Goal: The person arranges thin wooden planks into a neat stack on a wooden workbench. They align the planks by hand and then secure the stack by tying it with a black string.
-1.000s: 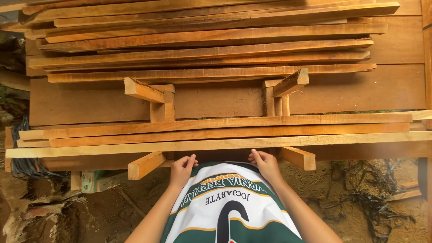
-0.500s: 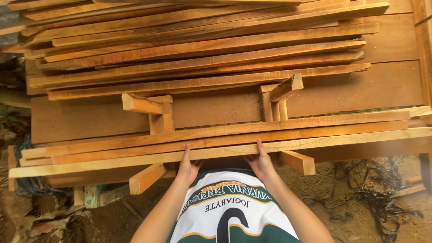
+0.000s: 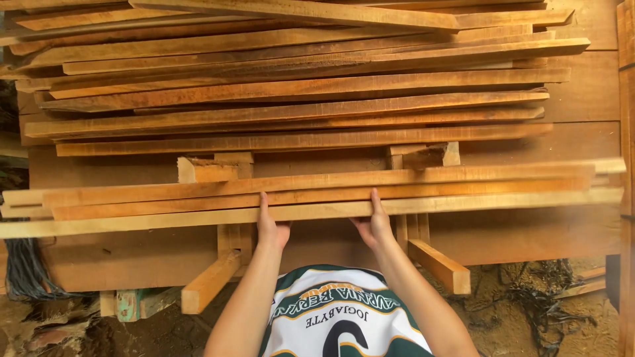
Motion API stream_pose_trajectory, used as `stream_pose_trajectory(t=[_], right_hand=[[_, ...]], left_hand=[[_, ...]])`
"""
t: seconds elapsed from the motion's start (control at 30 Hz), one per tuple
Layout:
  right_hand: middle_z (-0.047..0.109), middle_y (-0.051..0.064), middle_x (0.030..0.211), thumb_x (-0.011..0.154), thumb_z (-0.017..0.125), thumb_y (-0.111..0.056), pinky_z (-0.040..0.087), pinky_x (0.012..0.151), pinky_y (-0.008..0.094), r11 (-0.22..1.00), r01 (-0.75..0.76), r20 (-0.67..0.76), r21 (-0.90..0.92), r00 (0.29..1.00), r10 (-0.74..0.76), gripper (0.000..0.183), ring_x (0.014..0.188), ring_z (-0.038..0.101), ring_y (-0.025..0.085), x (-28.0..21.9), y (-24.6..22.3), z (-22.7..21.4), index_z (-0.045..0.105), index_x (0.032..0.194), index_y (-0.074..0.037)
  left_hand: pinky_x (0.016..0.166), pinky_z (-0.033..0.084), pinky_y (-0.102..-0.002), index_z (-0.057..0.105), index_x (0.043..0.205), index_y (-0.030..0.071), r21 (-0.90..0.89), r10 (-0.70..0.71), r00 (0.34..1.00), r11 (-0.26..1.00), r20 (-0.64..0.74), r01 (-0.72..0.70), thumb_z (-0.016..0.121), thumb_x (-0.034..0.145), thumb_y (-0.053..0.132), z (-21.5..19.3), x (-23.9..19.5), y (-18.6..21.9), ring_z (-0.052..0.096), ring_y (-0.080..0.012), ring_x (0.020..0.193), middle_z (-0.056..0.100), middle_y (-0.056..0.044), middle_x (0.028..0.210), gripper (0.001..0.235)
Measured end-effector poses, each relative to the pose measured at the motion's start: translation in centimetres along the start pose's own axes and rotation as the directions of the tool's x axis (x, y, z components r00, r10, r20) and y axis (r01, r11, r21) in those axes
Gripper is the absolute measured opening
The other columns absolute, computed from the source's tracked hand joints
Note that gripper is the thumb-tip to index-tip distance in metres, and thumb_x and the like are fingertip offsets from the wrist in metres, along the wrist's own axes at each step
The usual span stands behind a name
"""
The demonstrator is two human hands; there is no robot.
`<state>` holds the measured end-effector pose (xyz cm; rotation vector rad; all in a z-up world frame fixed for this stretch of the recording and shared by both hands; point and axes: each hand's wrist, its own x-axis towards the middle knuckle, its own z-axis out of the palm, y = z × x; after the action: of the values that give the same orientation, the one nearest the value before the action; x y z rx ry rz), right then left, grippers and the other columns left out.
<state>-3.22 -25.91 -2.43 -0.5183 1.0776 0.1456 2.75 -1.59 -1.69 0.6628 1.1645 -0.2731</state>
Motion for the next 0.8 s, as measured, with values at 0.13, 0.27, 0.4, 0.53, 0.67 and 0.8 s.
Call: stream_pose_trajectory(t=[0.13,0.27,0.4,0.53,0.67,0.8], right_hand=[[0.025,0.022,0.165,0.096,0.067,-0.047,0.027,0.121,0.063,1.000,0.029,-0.055,0.009,0.998,-0.029,0.093,0.152,0.027,0.040,-1.3,-1.4,2.3,0.013,0.162,-0.008],[0.026,0.024,0.164,0.095,0.065,-0.057,0.028,0.121,0.061,0.995,0.007,-0.047,-0.098,0.999,-0.012,0.100,0.150,0.030,0.042,-1.9,-0.4,1.9,0.010,0.162,-0.006],[0.022,0.034,0.162,0.093,0.057,-0.071,0.029,0.120,0.062,0.959,-0.047,-0.008,-0.279,0.999,0.047,0.111,0.148,0.031,0.048,-3.7,-1.2,1.7,0.005,0.161,0.000],[0.044,0.040,0.149,0.096,0.045,-0.076,0.039,0.114,0.058,0.794,-0.138,-0.029,-0.592,0.988,0.150,0.108,0.134,0.052,0.049,-4.9,0.4,-1.1,0.018,0.158,0.008],[0.077,-0.004,0.066,0.092,0.075,-0.038,0.056,0.069,0.027,0.020,0.485,0.423,-0.874,0.780,-0.462,0.016,0.071,0.075,0.016,-5.7,0.4,0.1,0.079,0.084,-0.026],[0.074,-0.004,0.090,0.096,0.073,-0.036,0.053,0.086,0.034,-0.480,0.652,0.764,-0.587,0.249,-0.595,0.013,0.092,0.071,0.020,-2.4,-3.0,6.4,0.074,0.095,-0.024]], left_hand=[[0.120,0.036,-0.056,0.038,0.155,0.025,0.027,-0.009,1.000,1.000,0.014,0.009,0.077,0.087,0.058,0.2,1.4,-0.4,0.043,-0.0311,0.145,0.046,-0.009,0.157,0.085],[0.118,0.037,-0.052,0.037,0.155,0.019,0.153,-0.021,1.000,0.988,0.021,0.017,0.073,0.088,0.066,-2.0,1.1,0.2,0.045,-0.0332,0.142,0.046,-0.014,0.155,0.090],[0.124,0.021,-0.056,0.015,0.165,0.011,0.438,-0.144,0.983,0.895,0.112,0.081,0.056,0.088,0.078,-0.1,-4.5,1.3,0.022,-0.0434,0.154,0.014,-0.024,0.168,0.110],[0.106,0.045,-0.056,0.058,0.141,-0.003,0.922,-0.210,0.955,0.367,0.210,-0.122,0.052,0.099,0.072,-5.5,-1.9,-1.9,0.061,-0.0393,0.129,0.060,-0.028,0.142,0.086],[0.080,0.059,-0.034,0.076,0.089,0.019,0.673,0.157,0.656,-0.112,0.738,-0.731,0.073,0.094,0.035,-1.0,-5.1,-1.3,0.074,-0.0242,0.089,0.077,-0.002,0.083,0.017],[0.105,0.043,-0.050,0.070,0.116,0.022,0.500,0.271,0.421,-0.414,0.866,-0.761,0.043,0.108,0.049,4.0,2.0,-0.2,0.064,-0.0245,0.117,0.071,-0.002,0.115,0.039]])
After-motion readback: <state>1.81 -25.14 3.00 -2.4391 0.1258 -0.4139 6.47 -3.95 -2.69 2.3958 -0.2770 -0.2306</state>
